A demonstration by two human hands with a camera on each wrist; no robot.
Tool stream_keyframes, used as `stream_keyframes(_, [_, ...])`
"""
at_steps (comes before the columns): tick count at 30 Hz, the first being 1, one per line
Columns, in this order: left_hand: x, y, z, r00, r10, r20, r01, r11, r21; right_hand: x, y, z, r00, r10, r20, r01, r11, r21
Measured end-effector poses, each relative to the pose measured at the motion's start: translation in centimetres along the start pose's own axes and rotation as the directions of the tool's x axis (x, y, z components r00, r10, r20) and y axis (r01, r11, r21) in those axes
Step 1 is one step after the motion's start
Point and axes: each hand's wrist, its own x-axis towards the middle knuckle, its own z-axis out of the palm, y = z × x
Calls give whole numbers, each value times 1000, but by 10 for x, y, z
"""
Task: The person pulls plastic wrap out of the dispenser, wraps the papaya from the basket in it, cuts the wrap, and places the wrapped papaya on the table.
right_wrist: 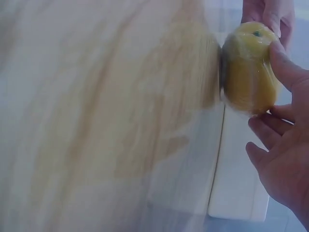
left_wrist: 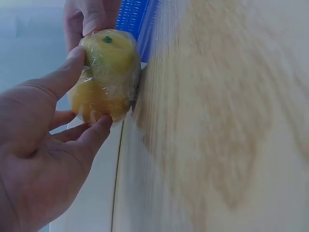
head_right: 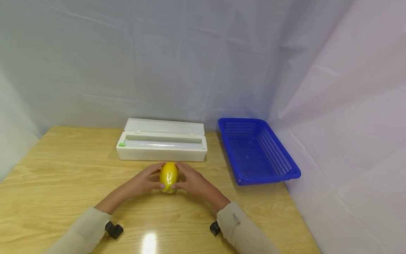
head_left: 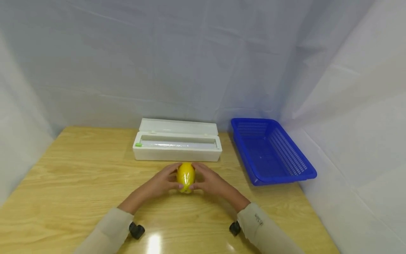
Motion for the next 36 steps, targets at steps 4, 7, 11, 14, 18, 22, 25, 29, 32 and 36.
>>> stream_keyframes(4, [-1, -1, 1, 999, -35, 10, 35, 999, -39, 2, 2, 5, 1000, 12, -7, -12, 1000, -8])
stream_keyframes(7, [0, -1, 2, 999, -51, 2, 51, 997, -60, 2, 1, 5, 999, 36, -7, -36, 999, -7])
stream_keyframes(11, [0, -2, 1, 998, -64, -20, 62, 996, -62, 4, -1, 3, 999, 41, 0, -41, 999, -3])
stream_keyframes(14, [0, -3, -2, 998, -65, -12, 64, 996, -62, 6, -1, 2, 1000, 25, 5, -25, 999, -28])
stream_keyframes(18, [0, -2, -3, 998, -54, 21, 55, 997, -55, 6, -1, -1, 1000, 12, 11, -11, 996, -86])
stream_keyframes(22, [0, 0, -2, 999, -10, 39, 11, 999, -38, 5, -2, -3, 1000, -7, 15, 8, 995, -104])
stream_keyframes(25, [0, 2, -2, 999, 9, 32, -8, 999, -33, 4, -2, -4, 1000, -12, 18, 13, 995, -96])
stream_keyframes(29, [0, 4, -4, 1000, 0, 10, 0, 1000, -22, 4, -2, -4, 1000, -14, 13, 15, 996, -84])
stream_keyframes(32, [0, 5, -5, 1000, -17, -7, 17, 1000, -9, 4, -1, -5, 1000, -25, 3, 25, 996, -89])
stream_keyframes(36, [0, 8, -9, 997, -44, -62, 48, 996, 75, 5, 0, -8, 999, -29, -19, 27, 994, -106])
